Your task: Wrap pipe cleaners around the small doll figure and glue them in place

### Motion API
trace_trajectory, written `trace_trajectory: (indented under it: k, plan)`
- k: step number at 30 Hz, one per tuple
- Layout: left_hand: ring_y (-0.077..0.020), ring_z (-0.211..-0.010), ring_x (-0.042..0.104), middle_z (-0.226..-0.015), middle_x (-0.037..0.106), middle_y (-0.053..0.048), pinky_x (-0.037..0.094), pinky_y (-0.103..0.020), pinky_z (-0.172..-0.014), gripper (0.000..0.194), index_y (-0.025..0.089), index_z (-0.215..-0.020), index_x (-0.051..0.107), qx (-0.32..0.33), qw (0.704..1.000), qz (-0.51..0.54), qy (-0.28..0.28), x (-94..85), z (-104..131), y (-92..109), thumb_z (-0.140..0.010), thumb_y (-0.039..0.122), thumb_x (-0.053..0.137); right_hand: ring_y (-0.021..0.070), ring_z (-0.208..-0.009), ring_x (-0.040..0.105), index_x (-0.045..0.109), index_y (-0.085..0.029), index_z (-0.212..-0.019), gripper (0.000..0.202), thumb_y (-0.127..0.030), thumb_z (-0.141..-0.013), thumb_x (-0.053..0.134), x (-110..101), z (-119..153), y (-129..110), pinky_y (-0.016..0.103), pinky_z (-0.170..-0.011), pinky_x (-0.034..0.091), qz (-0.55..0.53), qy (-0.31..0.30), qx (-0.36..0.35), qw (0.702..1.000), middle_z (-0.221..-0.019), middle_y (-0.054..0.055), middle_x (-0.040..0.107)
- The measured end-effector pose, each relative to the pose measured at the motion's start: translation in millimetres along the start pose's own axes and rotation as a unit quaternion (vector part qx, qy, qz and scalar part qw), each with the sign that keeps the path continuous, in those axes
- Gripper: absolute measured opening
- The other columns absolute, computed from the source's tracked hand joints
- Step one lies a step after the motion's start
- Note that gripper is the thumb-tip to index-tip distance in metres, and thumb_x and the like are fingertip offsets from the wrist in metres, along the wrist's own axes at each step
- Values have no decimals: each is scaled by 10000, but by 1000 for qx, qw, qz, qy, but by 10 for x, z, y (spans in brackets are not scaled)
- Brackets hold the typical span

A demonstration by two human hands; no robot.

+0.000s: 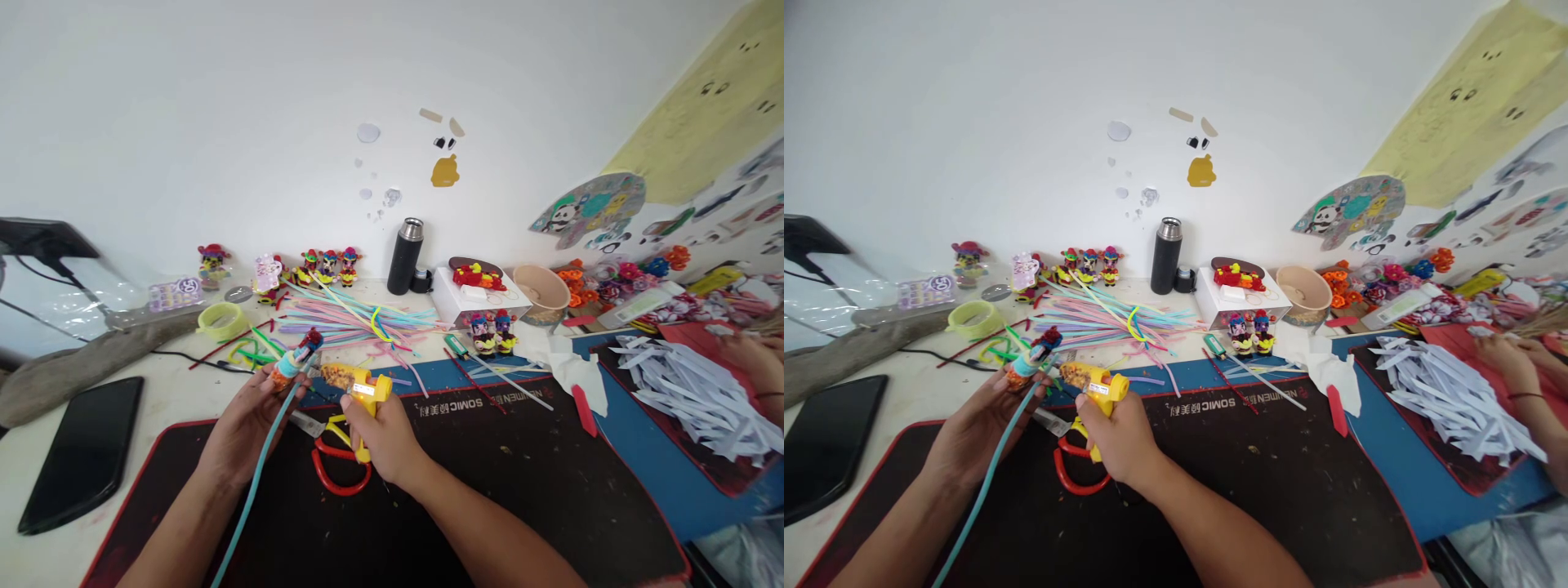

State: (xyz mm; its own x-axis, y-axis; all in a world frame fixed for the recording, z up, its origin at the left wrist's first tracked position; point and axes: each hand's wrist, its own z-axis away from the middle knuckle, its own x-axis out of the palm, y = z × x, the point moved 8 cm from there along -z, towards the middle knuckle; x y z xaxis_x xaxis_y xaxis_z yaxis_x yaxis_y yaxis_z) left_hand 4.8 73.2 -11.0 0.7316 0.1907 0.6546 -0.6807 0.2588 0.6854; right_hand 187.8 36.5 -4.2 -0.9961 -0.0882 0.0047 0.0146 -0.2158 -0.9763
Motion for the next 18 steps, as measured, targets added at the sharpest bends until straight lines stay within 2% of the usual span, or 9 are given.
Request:
trace_trajectory:
  k: [4, 18]
  plan:
    - [-226, -841, 796, -904, 837, -77, 683, -254, -792, 297, 150, -933, 813, -2, 1000, 3, 9, -15, -4, -7, -663, 185, 929, 101, -410, 460, 516, -213, -578, 521, -600, -894, 663, 16, 15, 16, 222, -450, 366, 4, -4, 4, 1000, -435, -38, 482]
    - [-226, -835, 794, -905, 837, -81, 686, -251, -783, 353, 145, -944, 809, -3, 1000, 2, 15, -27, 5, 1, -625, 195, 950, 98, -404, 460, 517, -210, -577, 520, -593, -896, 664, 4, 1, 54, 220, -443, 367, 3, -1, 4, 1000, -441, -40, 480]
